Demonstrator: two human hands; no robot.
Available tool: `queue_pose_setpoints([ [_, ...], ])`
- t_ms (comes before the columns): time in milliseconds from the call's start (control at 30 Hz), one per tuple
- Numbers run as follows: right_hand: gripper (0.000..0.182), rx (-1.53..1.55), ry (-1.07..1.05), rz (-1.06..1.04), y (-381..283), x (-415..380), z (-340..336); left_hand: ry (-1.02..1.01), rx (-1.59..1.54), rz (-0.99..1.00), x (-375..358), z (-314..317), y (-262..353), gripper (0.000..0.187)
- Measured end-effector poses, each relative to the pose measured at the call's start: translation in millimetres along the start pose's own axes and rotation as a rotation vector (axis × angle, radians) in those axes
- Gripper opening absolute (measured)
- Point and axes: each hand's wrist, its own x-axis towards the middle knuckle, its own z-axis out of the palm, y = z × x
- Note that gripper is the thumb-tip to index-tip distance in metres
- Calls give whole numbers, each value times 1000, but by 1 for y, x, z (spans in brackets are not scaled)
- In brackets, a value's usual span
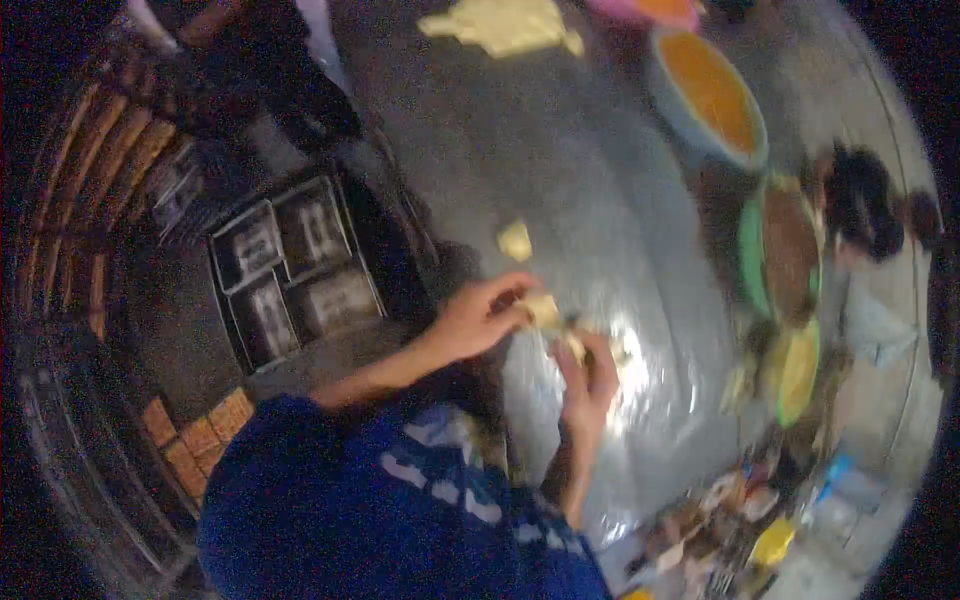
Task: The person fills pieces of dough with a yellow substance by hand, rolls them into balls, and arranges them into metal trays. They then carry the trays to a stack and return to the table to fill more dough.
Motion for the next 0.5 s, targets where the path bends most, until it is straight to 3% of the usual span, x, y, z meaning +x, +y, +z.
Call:
queue_pose_setpoints([
  [67,17,-96,-87,149,7,-15,-11,-133,306,-120,-26,14,-12,33],
  [100,18,-120,-86,103,20,-26,-17,-116,468,-43,-37,19,-15,29],
  [233,18,-14,-153,17,45,-44,-12,-105,419,-87,-52,26,-21,26],
  [300,16,436,-226,319,47,-44,4,-91,724,303,-44,19,-22,23],
  [333,16,441,-203,311,58,-39,11,-110,723,321,-41,10,-20,23],
  [400,17,86,-196,78,90,-30,19,-125,612,69,-34,-14,-5,22],
  [467,18,117,-161,119,96,-26,22,-155,726,-11,-25,-45,23,20],
  [500,18,20,-98,111,94,-25,21,-102,815,64,-20,-64,25,20],
])
